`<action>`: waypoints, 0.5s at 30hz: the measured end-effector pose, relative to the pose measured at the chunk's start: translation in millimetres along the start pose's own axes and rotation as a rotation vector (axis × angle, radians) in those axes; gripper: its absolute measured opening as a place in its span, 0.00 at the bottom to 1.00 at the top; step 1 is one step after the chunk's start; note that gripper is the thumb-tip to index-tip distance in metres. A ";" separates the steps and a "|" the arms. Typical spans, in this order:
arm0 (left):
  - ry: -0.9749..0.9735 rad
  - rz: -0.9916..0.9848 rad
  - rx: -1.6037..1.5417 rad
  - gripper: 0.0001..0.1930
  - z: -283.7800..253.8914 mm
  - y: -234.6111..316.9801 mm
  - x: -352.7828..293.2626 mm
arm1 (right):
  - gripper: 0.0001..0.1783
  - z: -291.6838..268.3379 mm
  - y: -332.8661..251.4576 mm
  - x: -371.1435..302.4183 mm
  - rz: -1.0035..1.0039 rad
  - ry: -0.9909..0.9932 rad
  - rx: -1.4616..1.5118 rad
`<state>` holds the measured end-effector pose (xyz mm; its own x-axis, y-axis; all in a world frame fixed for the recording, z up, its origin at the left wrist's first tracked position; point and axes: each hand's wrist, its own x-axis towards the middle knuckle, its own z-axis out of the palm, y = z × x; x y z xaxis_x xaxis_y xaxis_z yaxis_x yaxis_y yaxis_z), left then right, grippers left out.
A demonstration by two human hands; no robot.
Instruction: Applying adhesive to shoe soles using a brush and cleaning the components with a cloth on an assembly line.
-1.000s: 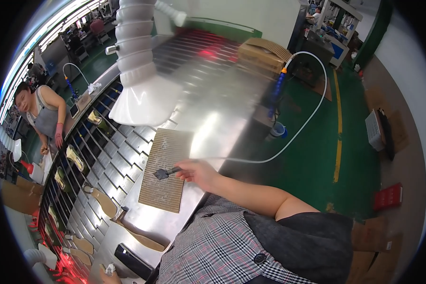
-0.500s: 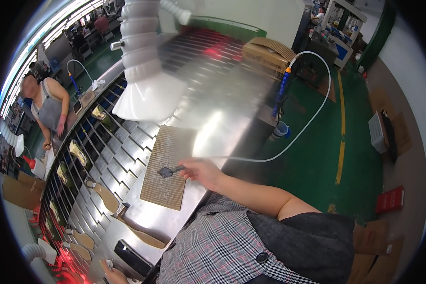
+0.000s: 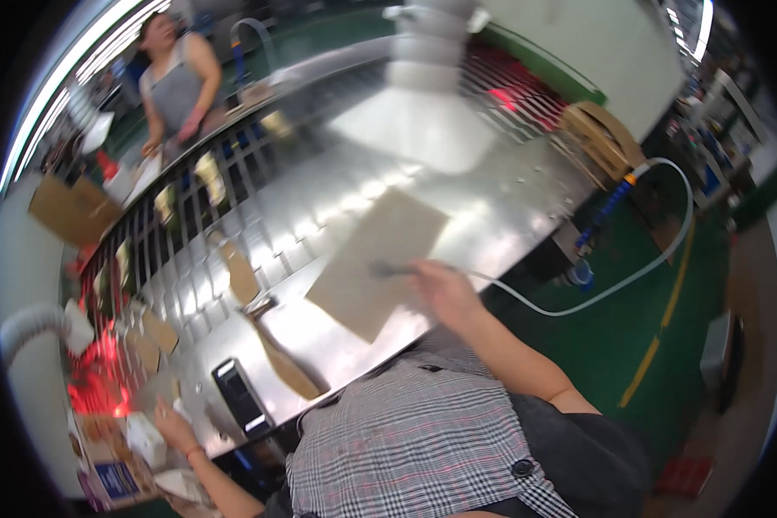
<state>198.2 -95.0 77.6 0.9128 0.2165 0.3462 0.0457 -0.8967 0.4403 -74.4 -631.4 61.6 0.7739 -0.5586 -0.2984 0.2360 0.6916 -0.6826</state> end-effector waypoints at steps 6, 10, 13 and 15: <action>0.194 0.099 0.087 0.21 1.6 -11.4 -4.2 | 0.17 -2.3 -1.6 -2.2 0.003 -0.050 -0.057; 0.077 0.198 0.284 0.11 7.4 -4.1 -14.1 | 0.17 -7.0 -0.3 5.4 0.020 -0.053 -0.100; 0.072 0.277 0.342 0.22 2.2 26.5 -37.3 | 0.17 -7.1 2.5 7.6 0.025 -0.072 -0.111; 0.045 0.402 0.188 0.30 6.7 27.9 -53.5 | 0.17 -6.6 3.7 11.2 0.035 -0.087 -0.116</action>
<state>153.4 -134.1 65.8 0.8548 -0.1503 0.4967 -0.2321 -0.9668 0.1068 -68.7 -638.2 51.4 0.8298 -0.4895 -0.2679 0.1421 0.6496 -0.7469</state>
